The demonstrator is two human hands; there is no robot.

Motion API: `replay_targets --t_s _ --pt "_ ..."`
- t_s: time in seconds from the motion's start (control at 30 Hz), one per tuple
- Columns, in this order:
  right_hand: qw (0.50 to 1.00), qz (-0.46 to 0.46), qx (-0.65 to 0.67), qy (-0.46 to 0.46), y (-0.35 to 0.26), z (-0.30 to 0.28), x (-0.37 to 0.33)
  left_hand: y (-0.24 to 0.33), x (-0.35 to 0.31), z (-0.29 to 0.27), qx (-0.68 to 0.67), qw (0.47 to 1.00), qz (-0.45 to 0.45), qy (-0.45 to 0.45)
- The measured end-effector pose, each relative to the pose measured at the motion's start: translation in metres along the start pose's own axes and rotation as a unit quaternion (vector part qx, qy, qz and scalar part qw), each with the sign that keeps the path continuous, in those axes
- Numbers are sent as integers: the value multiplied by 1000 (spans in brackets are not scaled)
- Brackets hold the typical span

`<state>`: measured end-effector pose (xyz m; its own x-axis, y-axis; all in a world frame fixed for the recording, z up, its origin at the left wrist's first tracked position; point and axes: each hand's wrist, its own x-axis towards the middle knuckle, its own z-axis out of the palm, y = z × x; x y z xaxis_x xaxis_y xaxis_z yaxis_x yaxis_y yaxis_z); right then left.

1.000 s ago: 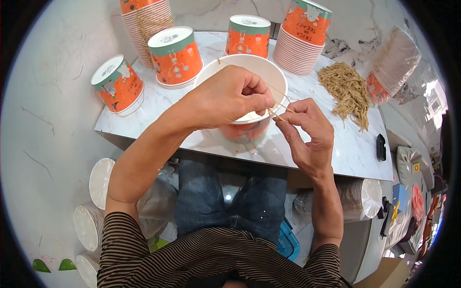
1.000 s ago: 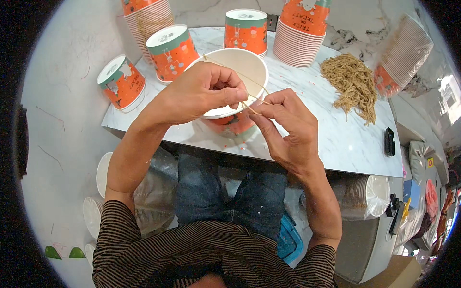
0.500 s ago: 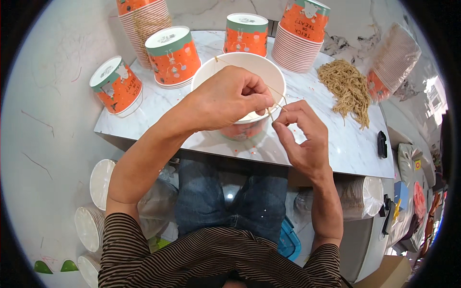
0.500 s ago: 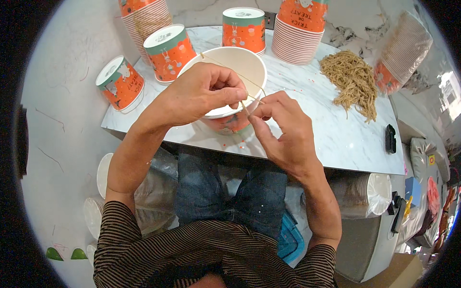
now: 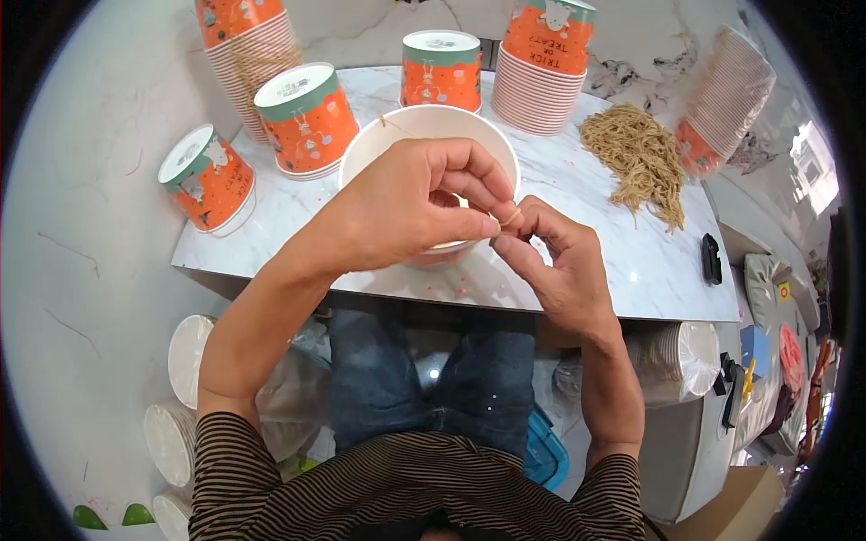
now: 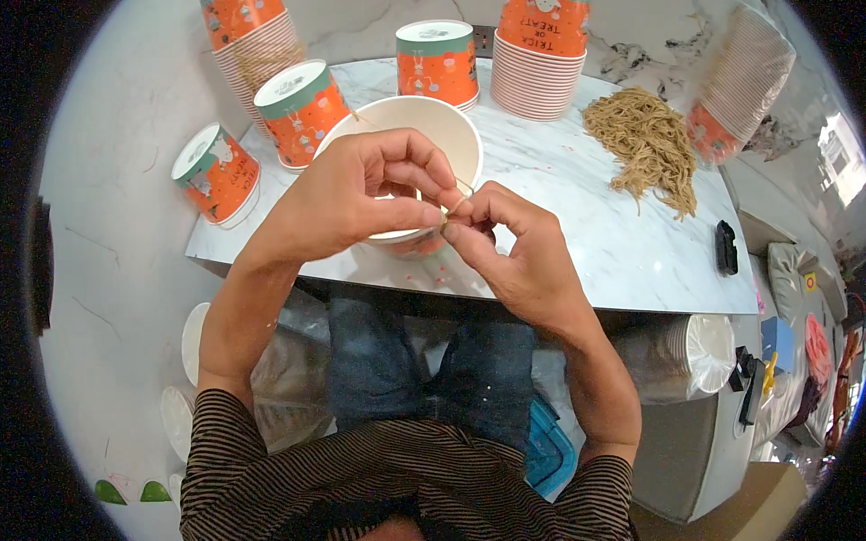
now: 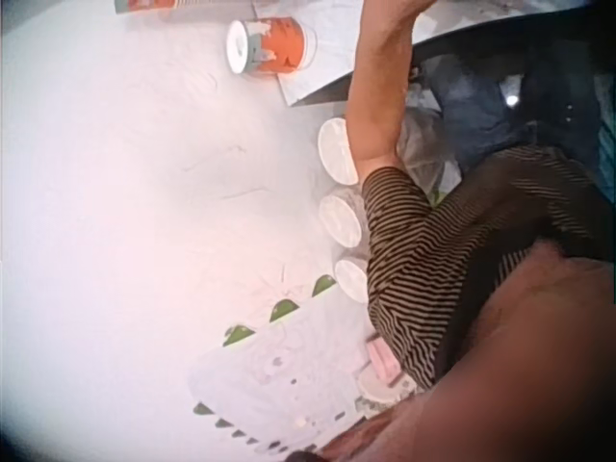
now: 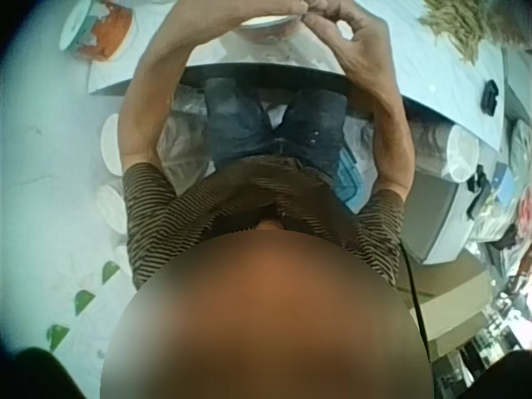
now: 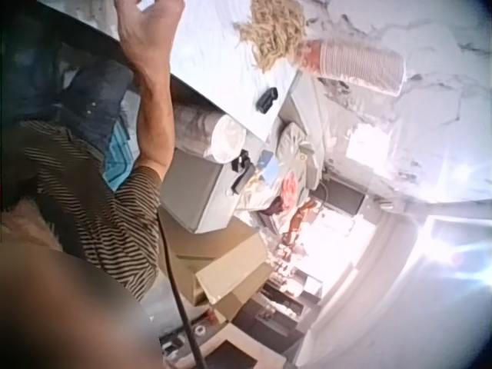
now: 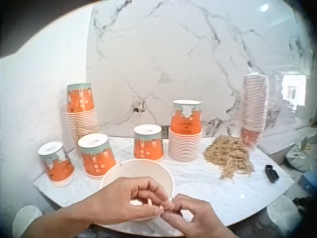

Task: Manually thread and knot thin strings through holes in small paper buckets for assembly.

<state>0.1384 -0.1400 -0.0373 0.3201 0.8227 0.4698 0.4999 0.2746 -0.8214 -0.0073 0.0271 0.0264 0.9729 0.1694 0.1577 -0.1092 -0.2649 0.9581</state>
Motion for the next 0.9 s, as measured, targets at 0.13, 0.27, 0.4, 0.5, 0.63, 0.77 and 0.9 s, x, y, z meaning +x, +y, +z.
replay_targets --t_s 0.13,0.27,0.4,0.5,0.63,0.77,0.9 --pt "987 103 124 10 -1 -6 -3 1 -10 12 117 990 76 21" --pt "975 166 149 -3 -1 -16 -3 0 -15 24 155 982 98 51" --pt "972 158 171 14 2 -13 -4 -7 -16 32 223 961 140 88" --pt "977 125 174 18 2 -11 -3 -11 -16 32 272 942 164 109" --pt "987 86 137 17 -3 -6 -1 -14 -14 30 314 920 193 131" --pt "991 86 96 28 -1 -6 0 -17 -14 26 330 912 191 152" --pt "991 79 104 29 -5 -6 0 -14 -15 20 224 955 129 145"
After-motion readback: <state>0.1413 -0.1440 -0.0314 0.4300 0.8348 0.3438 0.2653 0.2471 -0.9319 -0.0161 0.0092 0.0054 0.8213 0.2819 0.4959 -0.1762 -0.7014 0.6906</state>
